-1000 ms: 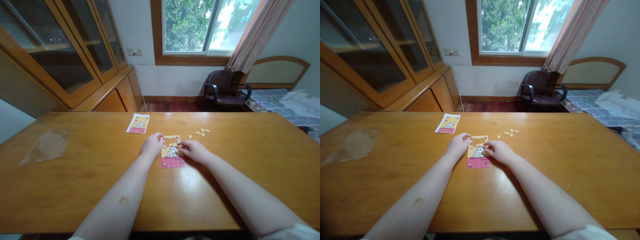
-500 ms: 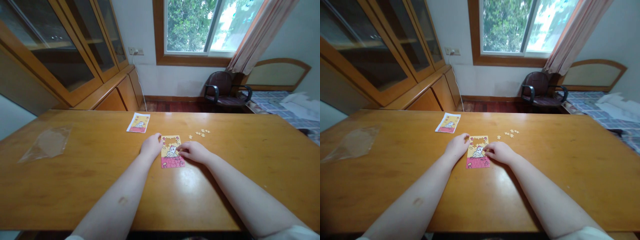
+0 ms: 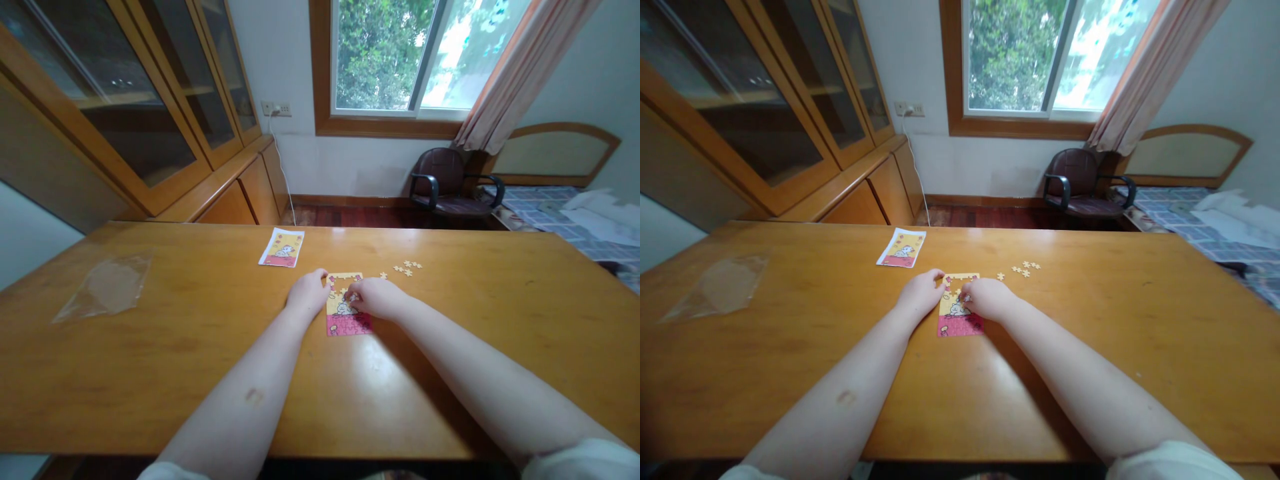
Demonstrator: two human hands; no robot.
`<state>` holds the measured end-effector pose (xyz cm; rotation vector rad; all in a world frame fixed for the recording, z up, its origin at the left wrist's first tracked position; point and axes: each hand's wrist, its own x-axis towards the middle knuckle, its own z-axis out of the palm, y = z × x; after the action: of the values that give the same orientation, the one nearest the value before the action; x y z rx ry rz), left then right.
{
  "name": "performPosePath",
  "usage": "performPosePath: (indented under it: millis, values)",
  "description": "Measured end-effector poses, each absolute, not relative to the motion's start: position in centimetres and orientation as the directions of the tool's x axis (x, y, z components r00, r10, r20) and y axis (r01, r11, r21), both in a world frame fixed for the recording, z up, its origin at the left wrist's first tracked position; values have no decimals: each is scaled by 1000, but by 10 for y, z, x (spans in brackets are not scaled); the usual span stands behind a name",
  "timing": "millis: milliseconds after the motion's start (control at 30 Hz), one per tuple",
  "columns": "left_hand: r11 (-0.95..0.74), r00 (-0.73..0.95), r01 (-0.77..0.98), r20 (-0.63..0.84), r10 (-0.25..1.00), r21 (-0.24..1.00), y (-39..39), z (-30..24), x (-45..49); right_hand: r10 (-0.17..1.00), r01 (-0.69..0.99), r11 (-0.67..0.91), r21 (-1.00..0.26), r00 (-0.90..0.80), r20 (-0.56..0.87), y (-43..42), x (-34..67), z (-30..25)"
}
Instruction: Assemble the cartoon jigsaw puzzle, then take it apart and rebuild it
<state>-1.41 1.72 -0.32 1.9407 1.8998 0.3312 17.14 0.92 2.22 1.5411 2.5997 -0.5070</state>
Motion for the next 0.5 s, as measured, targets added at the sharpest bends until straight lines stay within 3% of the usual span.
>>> performPosePath:
  millis: [100, 233, 500]
  values:
    - [14, 38, 888, -105, 994, 459, 18, -4, -14, 871, 887, 392, -244, -443, -212, 14, 164, 21]
    - [47, 4, 860, -99, 995, 508, 19, -4, -15, 933, 903, 335, -270, -357, -36, 11, 165, 16]
    - [70, -13, 858, -114, 993, 509, 19, -4, -14, 866, 837, 446, -317, -493, -84, 5, 170, 12]
